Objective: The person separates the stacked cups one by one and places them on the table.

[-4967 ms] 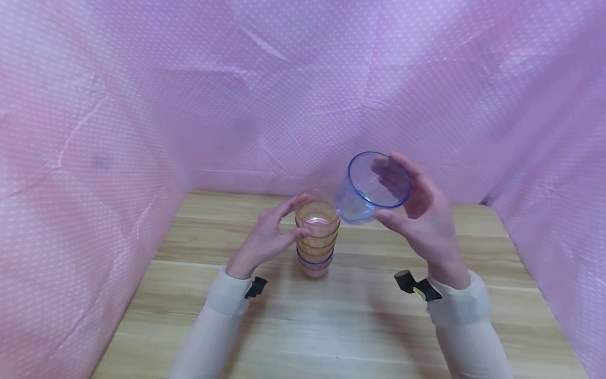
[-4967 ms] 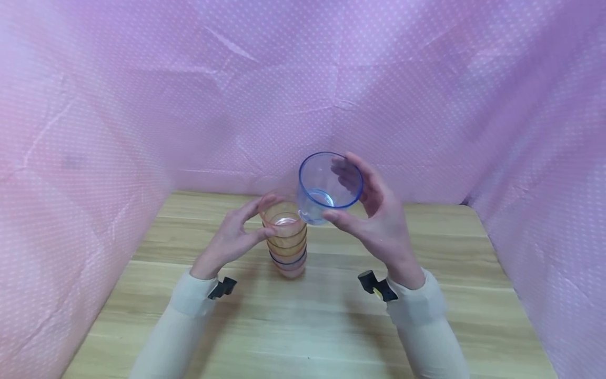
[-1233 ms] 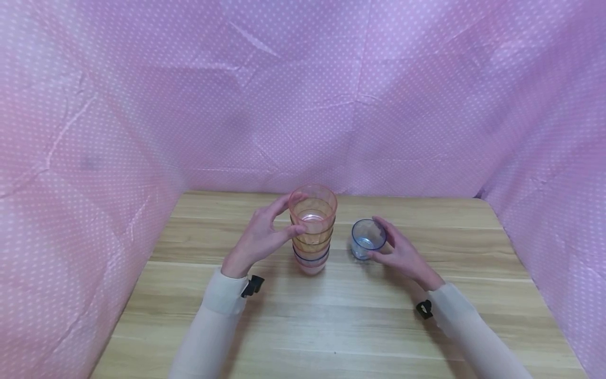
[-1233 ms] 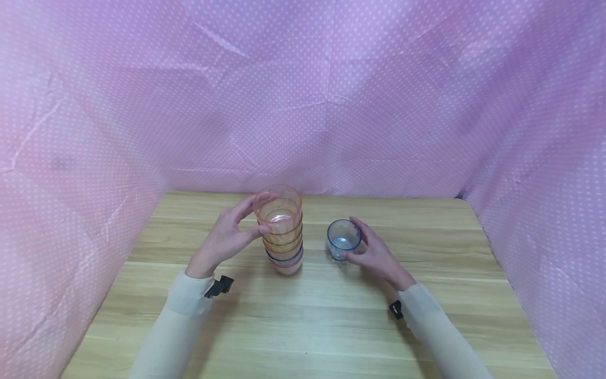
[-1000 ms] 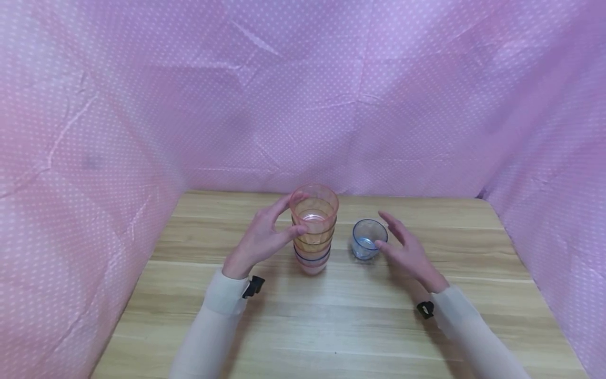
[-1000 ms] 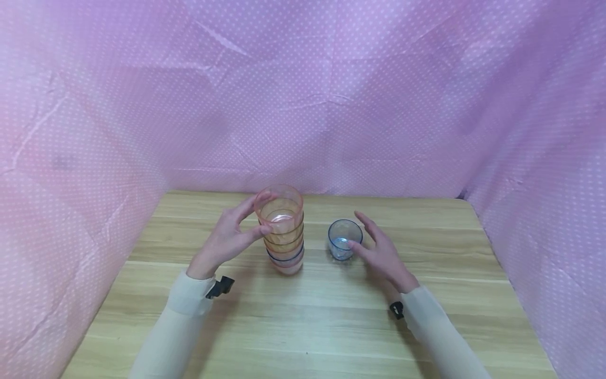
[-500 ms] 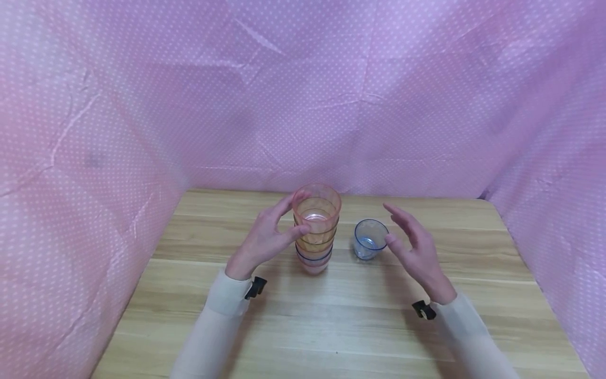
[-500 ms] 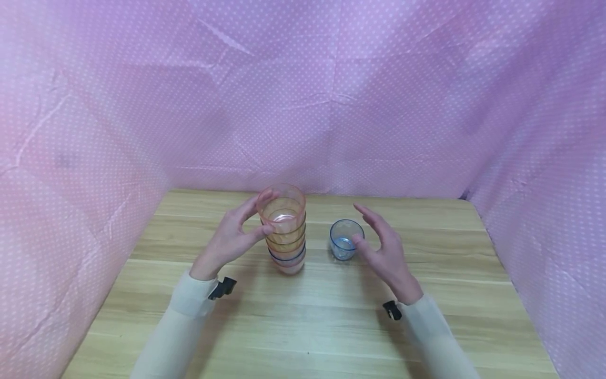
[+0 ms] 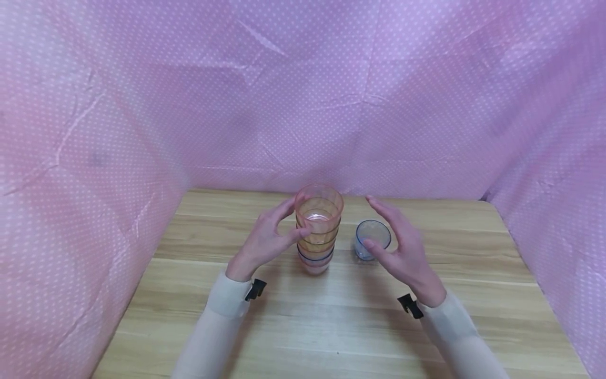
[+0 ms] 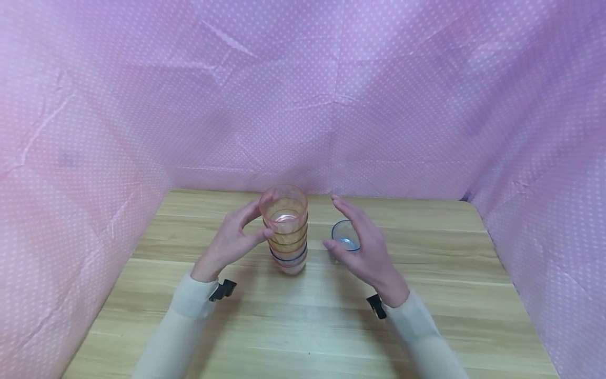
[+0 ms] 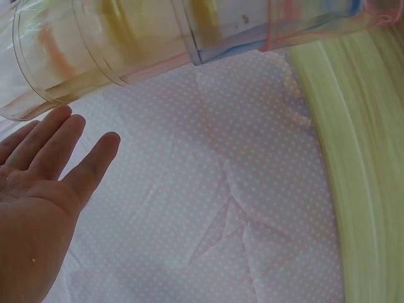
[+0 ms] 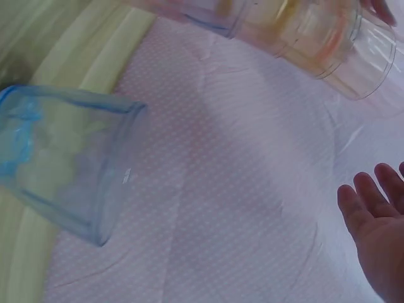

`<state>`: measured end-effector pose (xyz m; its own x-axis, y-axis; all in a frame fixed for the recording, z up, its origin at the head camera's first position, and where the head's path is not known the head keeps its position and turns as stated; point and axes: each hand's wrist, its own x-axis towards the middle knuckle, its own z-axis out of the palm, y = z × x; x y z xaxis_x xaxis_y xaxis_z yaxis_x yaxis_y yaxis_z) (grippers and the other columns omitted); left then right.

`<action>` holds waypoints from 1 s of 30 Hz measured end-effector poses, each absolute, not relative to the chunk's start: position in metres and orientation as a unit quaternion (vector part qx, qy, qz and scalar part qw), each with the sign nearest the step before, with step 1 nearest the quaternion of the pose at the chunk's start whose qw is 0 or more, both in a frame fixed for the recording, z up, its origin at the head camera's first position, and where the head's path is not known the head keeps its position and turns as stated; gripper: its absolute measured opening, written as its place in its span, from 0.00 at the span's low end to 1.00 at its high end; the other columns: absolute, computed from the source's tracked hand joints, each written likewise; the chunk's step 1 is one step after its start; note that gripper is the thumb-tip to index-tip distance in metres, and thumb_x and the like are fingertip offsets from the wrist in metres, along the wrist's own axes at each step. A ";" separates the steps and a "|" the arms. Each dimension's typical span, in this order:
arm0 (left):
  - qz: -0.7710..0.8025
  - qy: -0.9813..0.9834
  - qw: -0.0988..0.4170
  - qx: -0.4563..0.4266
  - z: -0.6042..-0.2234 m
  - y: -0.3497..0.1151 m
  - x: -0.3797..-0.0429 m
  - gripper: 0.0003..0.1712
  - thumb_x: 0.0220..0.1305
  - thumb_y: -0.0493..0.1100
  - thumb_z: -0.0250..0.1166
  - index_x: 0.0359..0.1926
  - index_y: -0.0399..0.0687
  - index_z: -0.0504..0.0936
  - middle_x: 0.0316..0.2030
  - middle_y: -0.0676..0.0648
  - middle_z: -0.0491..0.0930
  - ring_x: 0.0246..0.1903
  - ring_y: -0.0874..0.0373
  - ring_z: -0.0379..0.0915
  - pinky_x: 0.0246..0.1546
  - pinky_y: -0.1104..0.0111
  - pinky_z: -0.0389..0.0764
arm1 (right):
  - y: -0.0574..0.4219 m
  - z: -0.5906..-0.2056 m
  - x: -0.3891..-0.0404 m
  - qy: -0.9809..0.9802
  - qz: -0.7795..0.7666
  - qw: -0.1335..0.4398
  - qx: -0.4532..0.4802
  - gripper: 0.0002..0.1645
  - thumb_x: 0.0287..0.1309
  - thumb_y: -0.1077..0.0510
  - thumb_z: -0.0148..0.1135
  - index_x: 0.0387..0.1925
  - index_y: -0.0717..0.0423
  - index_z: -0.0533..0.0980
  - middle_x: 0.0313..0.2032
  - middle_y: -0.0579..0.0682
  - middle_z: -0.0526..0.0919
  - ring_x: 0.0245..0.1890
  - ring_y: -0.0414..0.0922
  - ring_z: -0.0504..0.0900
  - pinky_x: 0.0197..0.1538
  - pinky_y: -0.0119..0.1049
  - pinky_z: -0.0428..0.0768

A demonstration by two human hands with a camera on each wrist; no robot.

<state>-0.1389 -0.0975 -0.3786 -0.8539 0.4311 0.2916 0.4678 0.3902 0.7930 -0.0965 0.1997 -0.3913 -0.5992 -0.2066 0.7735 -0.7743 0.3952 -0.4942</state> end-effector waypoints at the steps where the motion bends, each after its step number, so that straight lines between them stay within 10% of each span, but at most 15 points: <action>1: -0.482 -0.833 0.018 -0.270 -0.379 -0.098 -0.139 0.57 0.57 0.82 0.60 0.77 0.51 0.68 0.71 0.43 0.71 0.68 0.43 0.71 0.70 0.44 0.72 | 0.198 -0.389 -0.097 -0.776 0.446 0.315 0.315 0.44 0.70 0.36 0.63 0.68 0.70 0.71 0.66 0.63 0.77 0.70 0.48 0.72 0.74 0.40 0.69; 9: -0.481 -0.838 -0.009 -0.258 -0.383 -0.099 -0.138 0.48 0.59 0.52 0.79 0.77 0.54 0.68 0.69 0.43 0.74 0.68 0.45 0.71 0.70 0.47 0.71 | 0.183 -0.377 -0.105 -0.800 0.435 0.272 0.312 0.48 0.68 0.31 0.62 0.72 0.63 0.69 0.71 0.57 0.74 0.72 0.53 0.71 0.77 0.41 0.66; 20: -0.504 -0.817 -0.019 -0.281 -0.387 -0.098 -0.141 0.46 0.58 0.46 0.80 0.75 0.51 0.70 0.66 0.43 0.78 0.67 0.49 0.73 0.71 0.52 0.72 | 0.170 -0.366 -0.120 -0.820 0.452 0.152 0.317 0.48 0.66 0.34 0.66 0.78 0.51 0.63 0.75 0.51 0.68 0.73 0.55 0.69 0.74 0.57 0.69; 30: -0.519 -0.809 -0.031 -0.274 -0.388 -0.098 -0.142 0.45 0.57 0.45 0.80 0.73 0.51 0.70 0.65 0.45 0.79 0.66 0.48 0.74 0.70 0.52 0.73 | 0.161 -0.358 -0.128 -0.819 0.491 0.064 0.290 0.53 0.59 0.55 0.77 0.79 0.59 0.59 0.75 0.54 0.68 0.73 0.54 0.69 0.75 0.52 0.69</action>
<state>-0.1418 -0.0976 -0.3877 -0.8482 0.4752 0.2340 0.4111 0.3119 0.8566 -0.1277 0.1613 -0.3581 -0.8232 -0.4127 0.3898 -0.5382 0.3490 -0.7671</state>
